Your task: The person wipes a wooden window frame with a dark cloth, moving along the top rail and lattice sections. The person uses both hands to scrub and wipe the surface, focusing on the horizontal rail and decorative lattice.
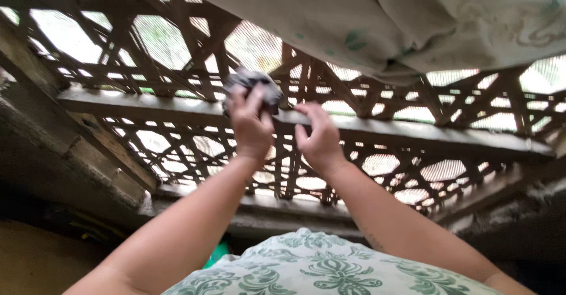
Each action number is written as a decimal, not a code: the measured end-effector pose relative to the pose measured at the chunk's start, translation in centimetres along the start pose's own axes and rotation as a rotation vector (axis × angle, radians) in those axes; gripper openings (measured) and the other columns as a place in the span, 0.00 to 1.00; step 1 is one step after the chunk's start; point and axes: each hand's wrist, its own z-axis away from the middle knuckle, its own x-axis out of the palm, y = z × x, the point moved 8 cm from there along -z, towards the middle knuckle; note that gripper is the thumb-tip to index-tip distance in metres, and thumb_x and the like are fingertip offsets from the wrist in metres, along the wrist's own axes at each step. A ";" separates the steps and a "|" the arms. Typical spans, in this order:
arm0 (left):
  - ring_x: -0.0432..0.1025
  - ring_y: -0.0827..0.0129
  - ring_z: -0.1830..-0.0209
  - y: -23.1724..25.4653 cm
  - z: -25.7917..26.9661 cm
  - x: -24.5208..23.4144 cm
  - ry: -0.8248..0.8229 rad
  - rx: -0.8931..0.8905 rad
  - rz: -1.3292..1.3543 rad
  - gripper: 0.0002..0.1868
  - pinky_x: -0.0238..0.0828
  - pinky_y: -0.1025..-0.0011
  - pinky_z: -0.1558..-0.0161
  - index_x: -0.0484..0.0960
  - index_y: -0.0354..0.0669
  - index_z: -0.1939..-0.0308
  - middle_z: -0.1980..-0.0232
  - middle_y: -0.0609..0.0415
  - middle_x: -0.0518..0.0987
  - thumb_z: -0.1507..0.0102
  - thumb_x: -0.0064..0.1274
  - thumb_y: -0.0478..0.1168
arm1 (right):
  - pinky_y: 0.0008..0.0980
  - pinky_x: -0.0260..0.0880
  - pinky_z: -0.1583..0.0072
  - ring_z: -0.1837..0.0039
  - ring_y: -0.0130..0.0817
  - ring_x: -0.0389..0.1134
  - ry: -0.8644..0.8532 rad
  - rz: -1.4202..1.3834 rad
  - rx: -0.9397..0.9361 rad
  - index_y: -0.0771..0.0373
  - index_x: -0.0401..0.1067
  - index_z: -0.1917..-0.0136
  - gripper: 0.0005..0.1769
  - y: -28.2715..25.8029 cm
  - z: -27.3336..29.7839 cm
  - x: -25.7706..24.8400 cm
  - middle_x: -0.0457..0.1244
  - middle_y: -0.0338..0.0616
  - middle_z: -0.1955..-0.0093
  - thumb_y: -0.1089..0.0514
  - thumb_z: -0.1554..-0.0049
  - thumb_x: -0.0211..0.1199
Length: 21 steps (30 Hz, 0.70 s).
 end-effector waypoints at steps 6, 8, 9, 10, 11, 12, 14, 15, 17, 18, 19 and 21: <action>0.61 0.44 0.30 -0.3 -5.6 -3.5 0.272 0.074 -0.056 0.22 0.61 0.54 0.30 0.81 0.38 0.37 0.30 0.40 0.65 0.36 0.61 0.32 | 0.55 0.42 0.23 0.18 0.56 0.38 -0.087 0.367 0.173 0.60 0.62 0.28 0.37 1.9 1.8 -1.7 0.46 0.58 0.21 0.53 0.48 0.68; 0.60 0.42 0.31 0.1 -4.4 -1.8 0.153 0.015 -0.079 0.23 0.63 0.55 0.32 0.82 0.38 0.40 0.33 0.40 0.65 0.41 0.56 0.28 | 0.61 0.31 0.23 0.17 0.55 0.29 -0.238 0.483 0.308 0.59 0.52 0.22 0.47 3.1 2.8 -0.8 0.36 0.59 0.18 0.48 0.47 0.70; 0.60 0.41 0.31 0.4 -3.2 -0.9 0.094 -0.014 -0.091 0.24 0.64 0.56 0.33 0.83 0.37 0.42 0.34 0.39 0.65 0.43 0.53 0.25 | 0.61 0.31 0.22 0.16 0.54 0.27 -0.247 0.489 0.304 0.57 0.49 0.21 0.49 3.1 3.1 -0.8 0.35 0.57 0.17 0.47 0.48 0.70; 0.63 0.47 0.33 1.3 -1.5 0.4 -0.024 0.020 -0.108 0.19 0.61 0.54 0.29 0.84 0.41 0.49 0.38 0.46 0.70 0.43 0.55 0.25 | 0.60 0.30 0.22 0.16 0.52 0.26 -0.257 0.496 0.300 0.55 0.46 0.20 0.51 3.0 3.3 -0.7 0.33 0.56 0.16 0.47 0.48 0.70; 0.67 0.53 0.35 2.2 0.2 1.8 -0.140 0.052 -0.120 0.15 0.59 0.52 0.26 0.86 0.44 0.56 0.42 0.53 0.74 0.43 0.56 0.25 | 0.60 0.30 0.22 0.15 0.51 0.25 -0.266 0.507 0.296 0.53 0.43 0.19 0.54 3.0 3.4 -0.8 0.32 0.54 0.16 0.46 0.49 0.70; 0.66 0.50 0.38 3.1 1.5 2.6 -0.203 0.106 -0.071 0.18 0.61 0.54 0.31 0.85 0.43 0.51 0.41 0.49 0.73 0.44 0.57 0.26 | 0.61 0.30 0.22 0.15 0.49 0.25 -0.272 0.500 0.295 0.52 0.44 0.19 0.53 3.0 3.5 -1.0 0.32 0.51 0.15 0.46 0.48 0.70; 0.64 0.47 0.40 4.5 3.5 3.6 -0.249 0.184 0.014 0.22 0.64 0.56 0.35 0.84 0.42 0.45 0.41 0.45 0.71 0.44 0.59 0.29 | 0.64 0.32 0.22 0.13 0.45 0.26 -0.292 0.482 0.307 0.50 0.45 0.18 0.51 3.3 4.4 -1.3 0.33 0.46 0.14 0.46 0.47 0.69; 0.64 0.47 0.40 5.0 3.3 3.6 -0.212 0.218 0.049 0.22 0.63 0.55 0.35 0.84 0.42 0.44 0.41 0.44 0.71 0.43 0.60 0.30 | 0.65 0.32 0.22 0.14 0.44 0.26 -0.300 0.475 0.300 0.50 0.44 0.18 0.52 3.3 4.3 -1.5 0.32 0.45 0.14 0.47 0.47 0.69; 0.64 0.47 0.38 4.9 2.2 3.2 -0.104 0.232 0.037 0.23 0.62 0.55 0.34 0.82 0.40 0.41 0.40 0.43 0.70 0.40 0.61 0.31 | 0.67 0.33 0.23 0.14 0.43 0.27 -0.318 0.459 0.290 0.51 0.42 0.18 0.54 3.4 4.5 -1.8 0.32 0.44 0.14 0.47 0.48 0.69; 0.64 0.47 0.37 4.3 1.2 2.7 -0.034 0.214 -0.009 0.24 0.61 0.54 0.32 0.81 0.39 0.38 0.39 0.43 0.70 0.39 0.61 0.31 | 0.65 0.35 0.23 0.14 0.43 0.27 -0.323 0.455 0.280 0.51 0.43 0.18 0.53 3.6 4.5 -1.9 0.32 0.45 0.14 0.47 0.48 0.69; 0.65 0.48 0.35 3.8 0.6 2.3 0.032 0.197 -0.056 0.25 0.60 0.54 0.31 0.80 0.37 0.36 0.38 0.43 0.69 0.38 0.60 0.31 | 0.64 0.36 0.23 0.14 0.44 0.28 -0.327 0.448 0.274 0.52 0.44 0.18 0.53 3.9 4.6 -1.8 0.33 0.45 0.14 0.48 0.48 0.69; 0.63 0.44 0.36 2.8 0.3 2.2 0.045 0.136 -0.110 0.26 0.61 0.54 0.32 0.79 0.37 0.36 0.37 0.39 0.68 0.40 0.59 0.30 | 0.58 0.39 0.22 0.14 0.45 0.29 -0.311 0.435 0.243 0.53 0.45 0.18 0.52 4.2 4.8 -1.8 0.34 0.46 0.14 0.48 0.47 0.69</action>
